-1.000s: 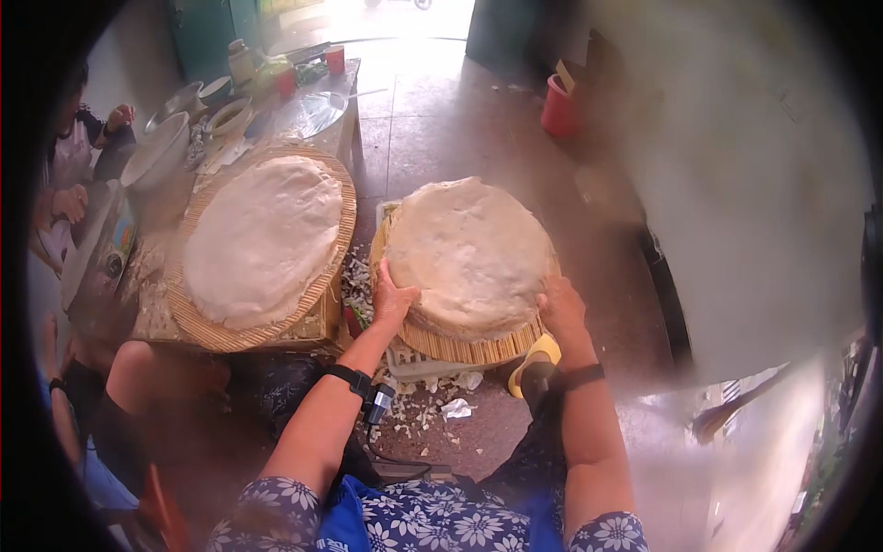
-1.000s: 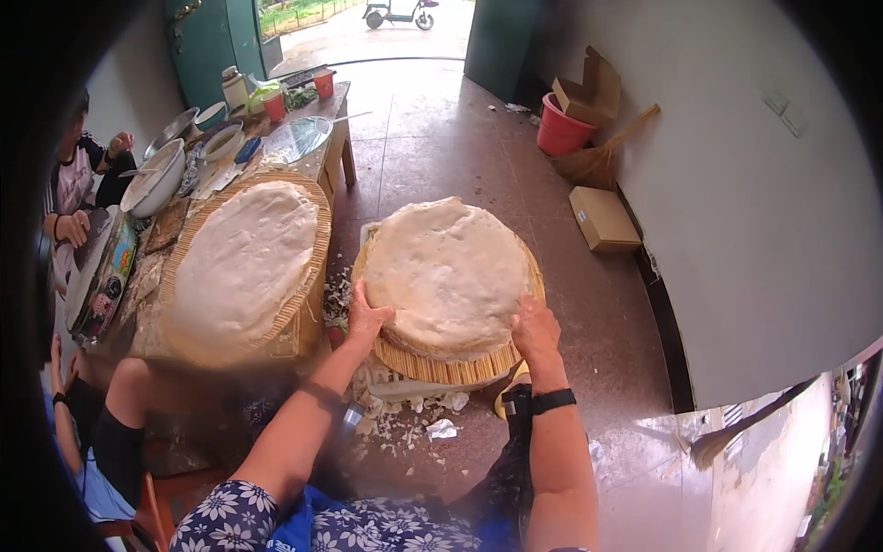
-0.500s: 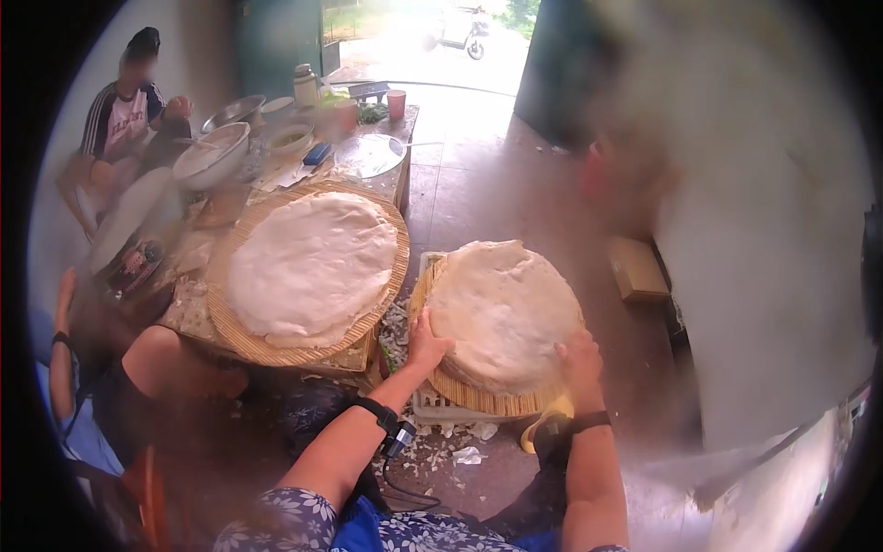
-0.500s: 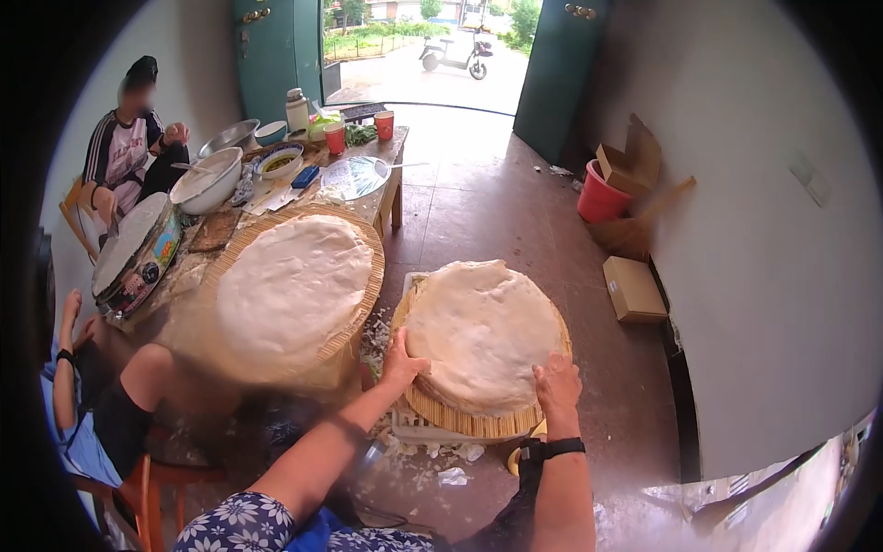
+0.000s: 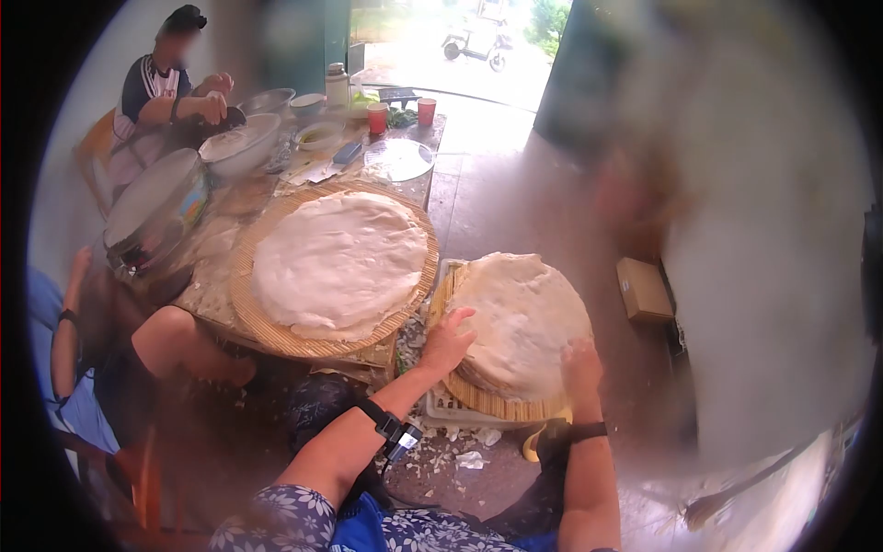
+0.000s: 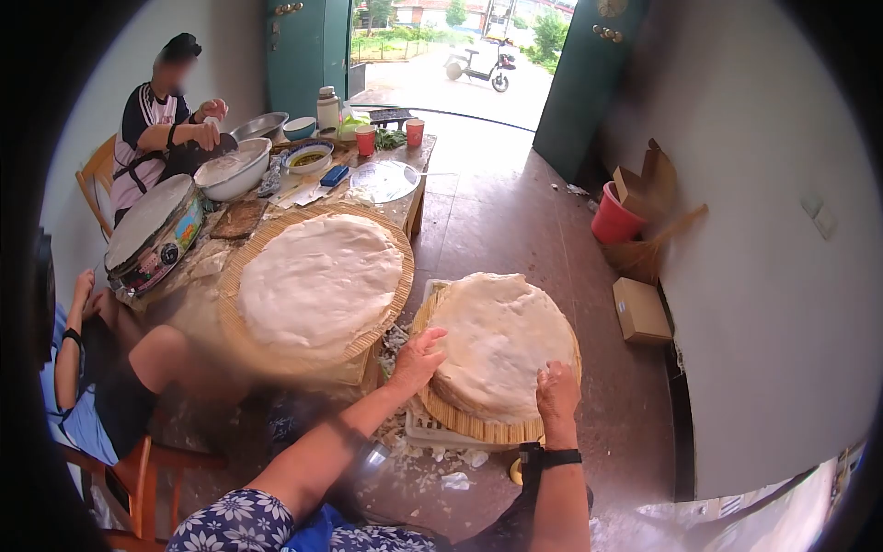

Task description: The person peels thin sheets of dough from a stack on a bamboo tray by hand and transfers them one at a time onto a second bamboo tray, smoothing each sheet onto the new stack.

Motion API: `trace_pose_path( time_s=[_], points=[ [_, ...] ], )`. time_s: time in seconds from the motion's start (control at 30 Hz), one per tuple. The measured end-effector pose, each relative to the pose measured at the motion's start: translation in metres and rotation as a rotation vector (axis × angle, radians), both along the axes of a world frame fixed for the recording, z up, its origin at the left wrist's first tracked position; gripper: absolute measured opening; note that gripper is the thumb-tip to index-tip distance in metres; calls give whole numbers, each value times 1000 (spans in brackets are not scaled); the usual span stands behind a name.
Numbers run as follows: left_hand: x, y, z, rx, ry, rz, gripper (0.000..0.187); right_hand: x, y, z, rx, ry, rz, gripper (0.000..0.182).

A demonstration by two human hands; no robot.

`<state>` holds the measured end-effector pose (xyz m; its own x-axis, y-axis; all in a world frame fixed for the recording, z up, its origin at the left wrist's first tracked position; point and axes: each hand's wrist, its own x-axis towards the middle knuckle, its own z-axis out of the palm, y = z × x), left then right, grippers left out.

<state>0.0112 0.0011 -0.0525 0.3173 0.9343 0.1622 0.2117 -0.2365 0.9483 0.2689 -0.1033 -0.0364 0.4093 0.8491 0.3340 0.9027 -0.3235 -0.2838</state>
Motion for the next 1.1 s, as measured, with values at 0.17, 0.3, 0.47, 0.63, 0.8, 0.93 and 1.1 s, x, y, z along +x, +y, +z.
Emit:
trace_pose_path(
  time_s=[0.17, 0.3, 0.47, 0.63, 0.8, 0.93, 1.1],
  points=[
    [-26, 7, 40, -35, -311, 14, 28, -44, 8, 21, 32, 131, 169, 19],
    [-67, 32, 60, -124, -643, 111, 24, -83, 29, 34, 77, 308, 298, 17],
    [-148, 50, 95, -78, -840, 396, 24, -123, 67, 44, 25, 682, 412, 19],
    [-218, 56, 103, 10, -840, 776, 43, -180, 88, 88, -47, 1165, 436, 25],
    [-252, 62, 91, 136, -863, 903, 50, -209, 113, 101, -45, 1284, 466, 30],
    [-262, 50, 101, 27, -972, 912, 53, -215, 140, 102, -66, 1363, 409, 35],
    [-283, 52, 91, -109, -973, 902, 50, -216, 169, 100, -113, 1320, 397, 45]
  ],
)
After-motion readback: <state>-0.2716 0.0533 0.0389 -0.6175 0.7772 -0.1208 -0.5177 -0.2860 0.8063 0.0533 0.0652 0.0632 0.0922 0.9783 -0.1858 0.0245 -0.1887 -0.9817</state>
